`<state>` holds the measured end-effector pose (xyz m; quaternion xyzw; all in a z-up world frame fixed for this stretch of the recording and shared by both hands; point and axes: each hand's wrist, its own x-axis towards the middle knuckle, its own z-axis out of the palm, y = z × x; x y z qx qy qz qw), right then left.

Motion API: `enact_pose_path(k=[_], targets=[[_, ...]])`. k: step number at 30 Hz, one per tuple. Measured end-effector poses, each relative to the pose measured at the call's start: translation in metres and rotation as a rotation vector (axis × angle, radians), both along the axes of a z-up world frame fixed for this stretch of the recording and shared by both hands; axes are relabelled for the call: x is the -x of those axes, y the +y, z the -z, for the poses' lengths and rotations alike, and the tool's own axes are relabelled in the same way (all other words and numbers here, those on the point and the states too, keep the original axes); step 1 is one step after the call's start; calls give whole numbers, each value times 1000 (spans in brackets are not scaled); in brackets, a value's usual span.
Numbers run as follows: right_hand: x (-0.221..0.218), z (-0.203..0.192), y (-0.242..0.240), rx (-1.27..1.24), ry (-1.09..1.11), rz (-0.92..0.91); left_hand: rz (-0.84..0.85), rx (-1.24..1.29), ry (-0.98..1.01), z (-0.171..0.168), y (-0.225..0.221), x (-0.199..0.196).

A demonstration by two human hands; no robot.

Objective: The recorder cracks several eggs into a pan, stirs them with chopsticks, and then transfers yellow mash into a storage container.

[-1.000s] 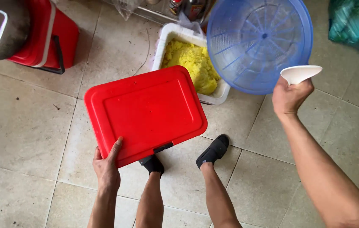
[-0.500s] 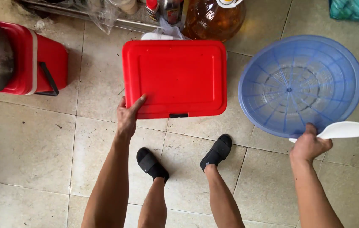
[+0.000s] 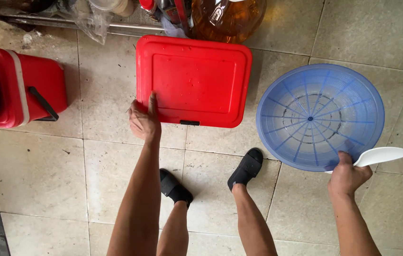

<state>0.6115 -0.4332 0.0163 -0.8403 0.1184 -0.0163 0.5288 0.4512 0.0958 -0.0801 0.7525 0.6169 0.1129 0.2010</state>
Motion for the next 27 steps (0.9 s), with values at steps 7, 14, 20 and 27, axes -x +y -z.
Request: enact_pose_path(k=[7,14,20,27], targets=[[-24,3,-14,-81,34,49,-179,309,275,-31,-29,-9],[-42,-4,-8,-125,46,10,833,-37,373,-57,-88,-132],[-49,-11,-4,-160,112,44,926,78,577,-54,-99,-148],[-31,-21,90,-204,276,-110,723,430,183,-69,-49,-131]])
